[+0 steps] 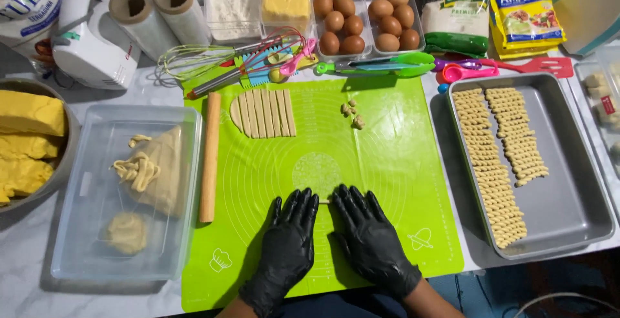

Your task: Twisting pre-cut dough strips into spirals and arranging them on a baking tray

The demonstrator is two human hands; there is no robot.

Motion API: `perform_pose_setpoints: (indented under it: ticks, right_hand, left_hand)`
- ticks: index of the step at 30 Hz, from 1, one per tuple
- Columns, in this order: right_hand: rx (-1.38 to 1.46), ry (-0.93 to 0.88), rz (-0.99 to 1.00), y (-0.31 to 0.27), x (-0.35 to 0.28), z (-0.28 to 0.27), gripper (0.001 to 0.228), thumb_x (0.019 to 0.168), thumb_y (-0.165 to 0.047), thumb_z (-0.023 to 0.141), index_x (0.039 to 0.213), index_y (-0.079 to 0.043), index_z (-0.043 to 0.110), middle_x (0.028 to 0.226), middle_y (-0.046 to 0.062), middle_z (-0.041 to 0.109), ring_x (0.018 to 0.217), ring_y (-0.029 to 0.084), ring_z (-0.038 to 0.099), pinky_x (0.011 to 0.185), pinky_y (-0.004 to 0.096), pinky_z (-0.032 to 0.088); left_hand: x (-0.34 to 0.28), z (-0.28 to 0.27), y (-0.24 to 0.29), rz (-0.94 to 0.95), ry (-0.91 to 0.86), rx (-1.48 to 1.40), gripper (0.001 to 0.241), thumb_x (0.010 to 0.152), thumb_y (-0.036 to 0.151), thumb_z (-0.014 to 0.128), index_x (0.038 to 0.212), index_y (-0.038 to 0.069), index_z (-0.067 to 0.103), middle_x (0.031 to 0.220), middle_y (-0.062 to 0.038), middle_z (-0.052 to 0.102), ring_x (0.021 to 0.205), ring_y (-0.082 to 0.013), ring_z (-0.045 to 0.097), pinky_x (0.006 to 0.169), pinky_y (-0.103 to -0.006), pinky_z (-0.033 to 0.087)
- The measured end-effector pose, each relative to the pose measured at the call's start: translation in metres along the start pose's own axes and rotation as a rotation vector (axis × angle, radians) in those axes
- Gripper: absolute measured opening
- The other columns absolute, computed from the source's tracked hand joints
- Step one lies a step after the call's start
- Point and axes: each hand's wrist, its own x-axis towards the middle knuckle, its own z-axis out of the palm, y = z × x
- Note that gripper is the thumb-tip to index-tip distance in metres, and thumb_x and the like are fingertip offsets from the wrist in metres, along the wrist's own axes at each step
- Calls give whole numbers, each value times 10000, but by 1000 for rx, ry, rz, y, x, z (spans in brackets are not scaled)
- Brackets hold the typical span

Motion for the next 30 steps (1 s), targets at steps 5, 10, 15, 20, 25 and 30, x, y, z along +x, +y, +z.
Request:
perform_pose_setpoints:
  ticks: [5,10,15,20,25,30]
  right_hand:
    - [-36,13,43,6,19,7,726,999,-430,532,1586,-38,360,1624,199,396,1493,382,381,1260,537,205]
    - [37,27,-123,-5,26,6,615,964,-257,487,1504,32,438,1565,273,449,1472,452,399,1243,602,219]
    - [100,43,-64,-7,4,1,657,1017,-373,566,1532,9,421,1563,253,461,1442,417,452,1247,543,275]
    - [95,17,1,2,31,1,730,1011,-432,565,1569,-2,373,1609,260,393,1481,447,384,1244,540,253]
    - [92,7,-68,-1,14,-8,727,984,-433,600,1538,-1,414,1569,260,443,1445,428,433,1247,559,258]
    - [34,-21,34,5,32,2,725,1006,-427,518,1607,-66,333,1644,219,352,1511,417,333,1254,534,203]
  left_hand:
    - [12,-6,-2,-31,-10,-145,776,858,199,486,1599,19,343,1645,-177,378,1514,-368,339,1249,-589,175]
    - [11,4,4,15,21,-148,850,796,233,542,1582,-26,349,1629,-217,394,1498,-406,364,1256,-596,187]
    - [-2,2,5,10,-23,-85,823,838,250,504,1606,16,325,1668,-176,331,1525,-353,315,1260,-577,151]
    - [20,5,2,-22,1,-134,727,893,210,488,1582,7,376,1637,-187,390,1515,-372,345,1255,-596,165]
    - [8,3,5,-18,-21,-118,849,819,237,520,1614,27,314,1678,-169,317,1539,-366,286,1261,-584,137]
    - [18,7,5,-64,-8,-150,746,896,238,495,1601,43,351,1653,-161,370,1524,-356,328,1260,-597,133]
